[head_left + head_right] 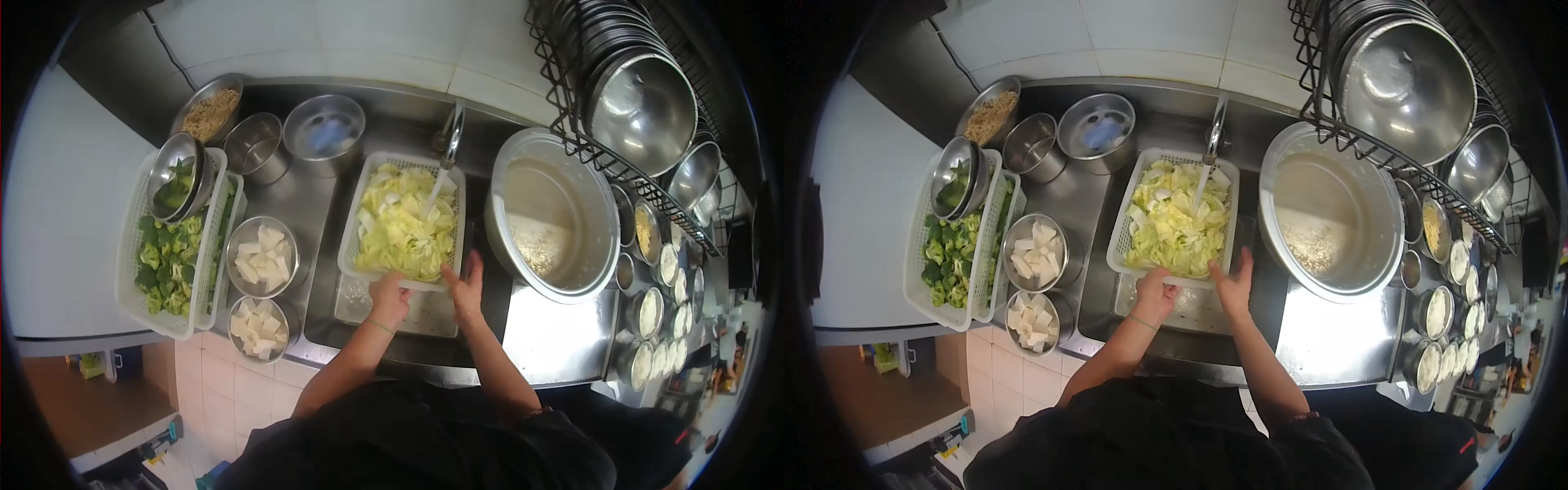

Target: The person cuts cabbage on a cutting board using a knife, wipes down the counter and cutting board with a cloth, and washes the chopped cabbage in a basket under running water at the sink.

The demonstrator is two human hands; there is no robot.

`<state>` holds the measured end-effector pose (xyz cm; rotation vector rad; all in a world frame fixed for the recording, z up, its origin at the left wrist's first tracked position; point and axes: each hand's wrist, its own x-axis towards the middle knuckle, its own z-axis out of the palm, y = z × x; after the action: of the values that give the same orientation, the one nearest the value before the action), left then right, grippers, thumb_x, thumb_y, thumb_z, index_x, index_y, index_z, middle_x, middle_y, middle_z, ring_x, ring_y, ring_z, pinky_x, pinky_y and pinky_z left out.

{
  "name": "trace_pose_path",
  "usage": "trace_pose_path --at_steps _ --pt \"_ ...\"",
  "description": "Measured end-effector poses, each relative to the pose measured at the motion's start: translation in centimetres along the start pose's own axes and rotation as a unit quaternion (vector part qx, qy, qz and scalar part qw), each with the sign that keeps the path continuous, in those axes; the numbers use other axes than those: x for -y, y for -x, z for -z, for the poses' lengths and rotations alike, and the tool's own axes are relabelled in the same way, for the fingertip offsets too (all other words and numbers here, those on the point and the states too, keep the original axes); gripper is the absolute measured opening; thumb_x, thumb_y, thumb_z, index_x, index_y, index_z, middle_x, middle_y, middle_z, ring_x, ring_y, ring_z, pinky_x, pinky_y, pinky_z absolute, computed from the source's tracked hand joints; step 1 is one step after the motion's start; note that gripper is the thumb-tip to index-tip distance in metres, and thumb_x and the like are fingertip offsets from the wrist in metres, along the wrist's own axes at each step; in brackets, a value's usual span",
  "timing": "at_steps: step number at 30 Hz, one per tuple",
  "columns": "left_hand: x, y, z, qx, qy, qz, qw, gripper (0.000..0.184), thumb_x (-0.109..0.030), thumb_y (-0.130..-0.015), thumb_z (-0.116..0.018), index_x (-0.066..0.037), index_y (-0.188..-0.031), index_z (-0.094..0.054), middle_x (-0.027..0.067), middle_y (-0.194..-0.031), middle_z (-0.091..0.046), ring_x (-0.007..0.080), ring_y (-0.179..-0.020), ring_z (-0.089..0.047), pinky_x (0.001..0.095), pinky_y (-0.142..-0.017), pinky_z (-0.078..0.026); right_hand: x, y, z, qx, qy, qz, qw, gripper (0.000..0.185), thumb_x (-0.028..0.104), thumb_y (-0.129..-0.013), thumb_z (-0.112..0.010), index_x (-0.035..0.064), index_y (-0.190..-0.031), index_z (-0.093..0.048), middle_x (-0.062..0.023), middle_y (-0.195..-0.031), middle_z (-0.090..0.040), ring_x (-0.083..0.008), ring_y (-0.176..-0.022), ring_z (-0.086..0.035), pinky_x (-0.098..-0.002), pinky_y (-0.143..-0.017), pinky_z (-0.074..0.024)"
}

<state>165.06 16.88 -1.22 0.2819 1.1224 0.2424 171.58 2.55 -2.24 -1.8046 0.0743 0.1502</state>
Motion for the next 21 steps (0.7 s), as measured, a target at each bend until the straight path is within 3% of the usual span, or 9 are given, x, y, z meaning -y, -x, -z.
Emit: trace_pose_path --at_steps 1,2,3,6,8,10,13,15,21 --pt "0.4 -0.8 0.7 -0.005 0.003 -0.005 1.000 0.030 0.005 -0.087 -0.055 0.000 -0.117 -0.052 0.0138 -0.110 -0.059 0.0297 -0.099 -0.065 0.0415 -0.072 -0.059 0.7 0.7 0.2 0.008 -0.002 -0.001 1.000 0.069 0.011 -0.088 -0.072 0.0049 -0.147 -0.038 -0.0225 -0.140 -0.049 -0.0378 -0.132 -0.048 -0.0476 -0.106 -0.0441" --pt "1.2 -2.5 1.6 -0.006 0.003 0.000 1.000 0.027 0.003 -0.088 -0.058 0.000 -0.114 -0.053 0.0126 -0.108 -0.060 0.0286 -0.100 -0.065 0.0405 -0.072 -0.059 2.5 1.5 0.5 0.101 -0.185 -0.239 0.948 0.069 0.012 -0.089 -0.073 0.0027 -0.147 -0.037 -0.0237 -0.139 -0.049 -0.0377 -0.131 -0.049 -0.0483 -0.106 -0.0446" --pt "1.4 -2.9 1.9 -0.006 0.004 0.002 1.000 0.024 0.001 -0.088 -0.060 0.000 -0.111 -0.055 0.0114 -0.106 -0.061 0.0275 -0.100 -0.066 0.0395 -0.072 -0.058 3.5 1.8 0.4 0.189 -0.346 -0.454 0.799 0.069 0.014 -0.089 -0.073 0.0006 -0.146 -0.036 -0.0249 -0.138 -0.049 -0.0376 -0.129 -0.050 -0.0489 -0.107 -0.0450" --pt "2.1 -2.1 3.6 0.048 -0.101 -0.027 0.993 0.022 -0.008 -0.091 -0.064 -0.001 -0.112 -0.058 0.0115 -0.108 -0.065 0.0252 -0.097 -0.067 0.0355 -0.073 -0.057 -7.1 -0.3 -1.8 0.257 -0.419 -0.375 0.786 0.057 0.010 -0.093 -0.066 -0.0074 -0.140 -0.038 -0.0282 -0.135 -0.049 -0.0394 -0.127 -0.051 -0.0509 -0.103 -0.0477" --pt "0.9 -0.9 5.1 0.086 -0.146 -0.030 0.985 0.023 -0.012 -0.092 -0.064 -0.002 -0.112 -0.059 0.0121 -0.106 -0.066 0.0245 -0.093 -0.068 0.0341 -0.073 -0.056 -5.0 0.3 -2.6 0.334 -0.236 -0.234 0.882 0.043 -0.002 -0.091 -0.054 -0.0114 -0.131 -0.042 -0.0260 -0.131 -0.051 -0.0413 -0.123 -0.053 -0.0528 -0.100 -0.0497" --pt "-1.0 0.9 4.9 0.124 -0.200 -0.016 0.972 0.025 -0.017 -0.092 -0.064 -0.002 -0.112 -0.060 0.0128 -0.105 -0.068 0.0239 -0.088 -0.069 0.0328 -0.072 -0.056 -4.1 0.5 -3.0 0.144 -0.460 -0.405 0.777 0.039 -0.006 -0.087 -0.046 -0.0101 -0.125 -0.046 -0.0228 -0.128 -0.051 -0.0382 -0.118 -0.054 -0.0514 -0.100 -0.0496" --pt "-5.6 4.6 3.1 0.129 -0.404 0.031 0.905 0.024 -0.021 -0.091 -0.064 0.000 -0.104 -0.065 0.0131 -0.092 -0.069 0.0195 -0.077 -0.068 0.0291 -0.063 -0.053 -5.2 0.5 -3.3 0.141 -0.485 -0.414 0.757 0.043 -0.010 -0.084 -0.045 -0.0090 -0.127 -0.045 -0.0223 -0.127 -0.052 -0.0386 -0.117 -0.055 -0.0523 -0.097 -0.0503" --pt "-8.1 5.2 1.3 0.213 -0.589 0.021 0.779 0.020 -0.020 -0.090 -0.066 0.000 -0.094 -0.068 0.0086 -0.082 -0.069 0.0152 -0.074 -0.066 0.0259 -0.061 -0.050 -4.9 0.3 -3.1 0.145 -0.486 -0.409 0.758 0.044 -0.010 -0.083 -0.047 -0.0070 -0.127 -0.046 -0.0218 -0.126 -0.053 -0.0387 -0.115 -0.056 -0.0522 -0.096 -0.0504" --pt "-8.8 1.3 -9.0 0.271 -0.518 -0.308 0.750 0.009 -0.008 -0.092 -0.066 0.001 -0.092 -0.068 0.0012 -0.077 -0.065 0.0082 -0.072 -0.060 0.0249 -0.063 -0.048 -3.0 0.5 -3.6 0.160 -0.526 -0.411 0.727 0.044 -0.009 -0.082 -0.046 -0.0047 -0.126 -0.046 -0.0210 -0.127 -0.050 -0.0386 -0.114 -0.053 -0.0536 -0.099 -0.0491"
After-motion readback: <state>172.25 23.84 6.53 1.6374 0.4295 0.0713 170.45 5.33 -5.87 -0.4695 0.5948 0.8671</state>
